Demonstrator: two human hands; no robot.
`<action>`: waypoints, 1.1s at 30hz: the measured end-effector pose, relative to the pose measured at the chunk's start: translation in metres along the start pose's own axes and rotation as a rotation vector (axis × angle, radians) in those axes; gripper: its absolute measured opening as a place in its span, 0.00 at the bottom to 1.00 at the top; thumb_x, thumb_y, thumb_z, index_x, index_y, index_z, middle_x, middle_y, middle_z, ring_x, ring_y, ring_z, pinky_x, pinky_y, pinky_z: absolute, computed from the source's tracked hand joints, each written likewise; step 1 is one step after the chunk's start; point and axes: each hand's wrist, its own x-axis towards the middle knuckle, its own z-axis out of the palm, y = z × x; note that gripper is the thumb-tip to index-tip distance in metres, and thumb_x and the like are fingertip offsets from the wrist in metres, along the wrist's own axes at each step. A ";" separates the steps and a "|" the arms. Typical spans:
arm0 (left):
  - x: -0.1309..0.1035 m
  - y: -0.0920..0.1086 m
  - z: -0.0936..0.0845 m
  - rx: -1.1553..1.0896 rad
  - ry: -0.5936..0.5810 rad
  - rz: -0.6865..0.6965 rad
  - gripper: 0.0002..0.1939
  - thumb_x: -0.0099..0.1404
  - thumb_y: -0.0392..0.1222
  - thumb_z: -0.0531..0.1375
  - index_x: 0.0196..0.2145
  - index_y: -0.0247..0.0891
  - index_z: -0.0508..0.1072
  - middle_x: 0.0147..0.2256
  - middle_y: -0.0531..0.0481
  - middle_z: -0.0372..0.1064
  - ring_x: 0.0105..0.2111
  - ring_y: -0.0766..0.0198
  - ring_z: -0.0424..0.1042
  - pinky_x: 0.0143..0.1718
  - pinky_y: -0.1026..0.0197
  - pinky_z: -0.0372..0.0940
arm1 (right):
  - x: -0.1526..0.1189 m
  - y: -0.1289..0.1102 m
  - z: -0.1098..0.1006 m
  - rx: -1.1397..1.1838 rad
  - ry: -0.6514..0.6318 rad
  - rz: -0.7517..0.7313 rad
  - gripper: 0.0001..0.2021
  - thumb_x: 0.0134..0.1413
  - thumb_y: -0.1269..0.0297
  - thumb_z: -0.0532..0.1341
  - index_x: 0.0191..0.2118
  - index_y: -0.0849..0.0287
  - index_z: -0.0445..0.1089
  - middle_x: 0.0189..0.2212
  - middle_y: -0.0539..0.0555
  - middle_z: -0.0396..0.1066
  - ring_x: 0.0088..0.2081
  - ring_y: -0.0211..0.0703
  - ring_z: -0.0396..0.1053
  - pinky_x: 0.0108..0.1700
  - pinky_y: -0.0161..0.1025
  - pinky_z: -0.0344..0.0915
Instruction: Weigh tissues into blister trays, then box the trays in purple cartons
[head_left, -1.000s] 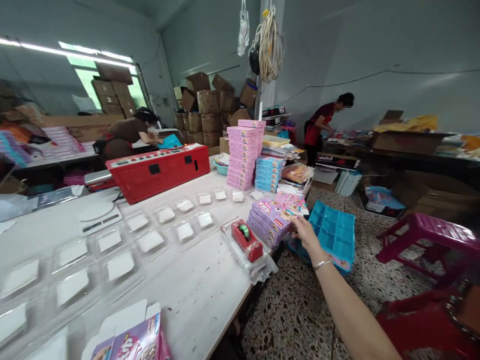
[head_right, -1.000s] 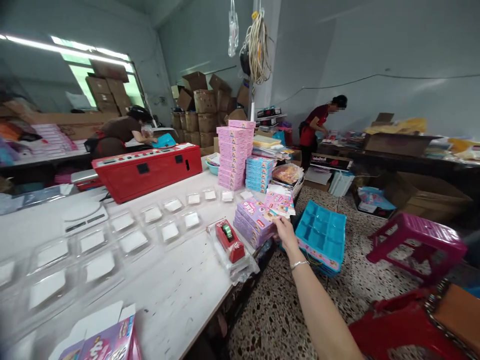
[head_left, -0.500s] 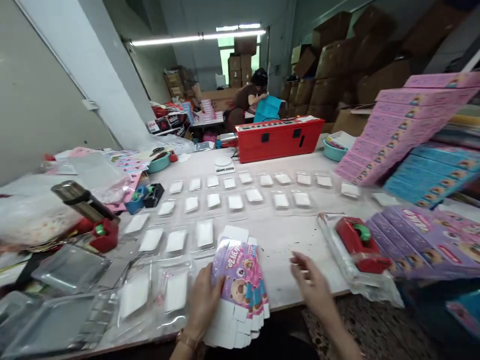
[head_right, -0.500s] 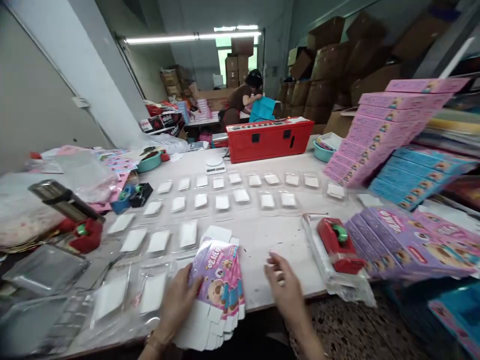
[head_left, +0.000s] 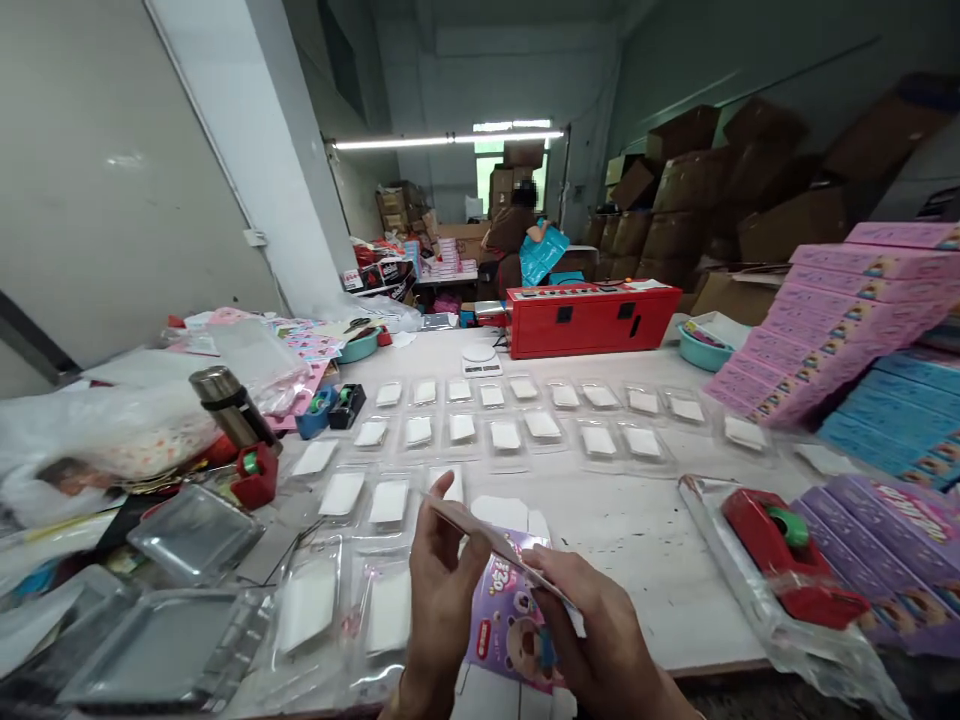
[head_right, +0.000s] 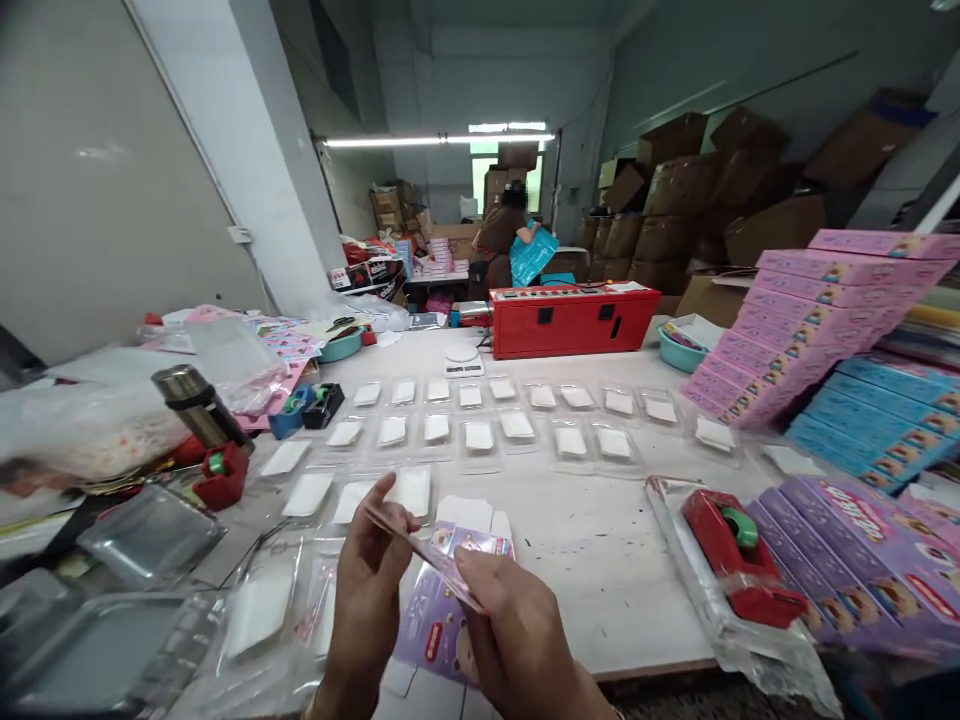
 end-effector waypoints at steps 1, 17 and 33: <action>0.003 0.007 0.008 -0.074 0.032 -0.002 0.28 0.60 0.52 0.67 0.54 0.42 0.67 0.32 0.53 0.73 0.32 0.64 0.72 0.35 0.63 0.69 | 0.003 -0.004 -0.003 -0.057 0.007 -0.080 0.32 0.59 0.76 0.59 0.67 0.47 0.57 0.49 0.56 0.77 0.46 0.52 0.77 0.46 0.46 0.76; 0.005 -0.029 -0.018 0.040 -0.092 0.132 0.22 0.67 0.52 0.60 0.57 0.46 0.70 0.62 0.42 0.66 0.58 0.51 0.68 0.56 0.51 0.67 | -0.012 0.048 0.063 0.202 0.324 0.416 0.31 0.63 0.61 0.58 0.69 0.48 0.50 0.57 0.58 0.60 0.54 0.49 0.67 0.52 0.45 0.70; 0.001 -0.068 -0.019 -0.170 -0.163 0.143 0.26 0.65 0.57 0.61 0.58 0.48 0.67 0.35 0.50 0.70 0.48 0.54 0.73 0.50 0.55 0.70 | 0.000 0.063 0.021 0.034 0.110 -0.164 0.21 0.63 0.44 0.58 0.54 0.51 0.66 0.36 0.56 0.74 0.41 0.52 0.77 0.41 0.51 0.78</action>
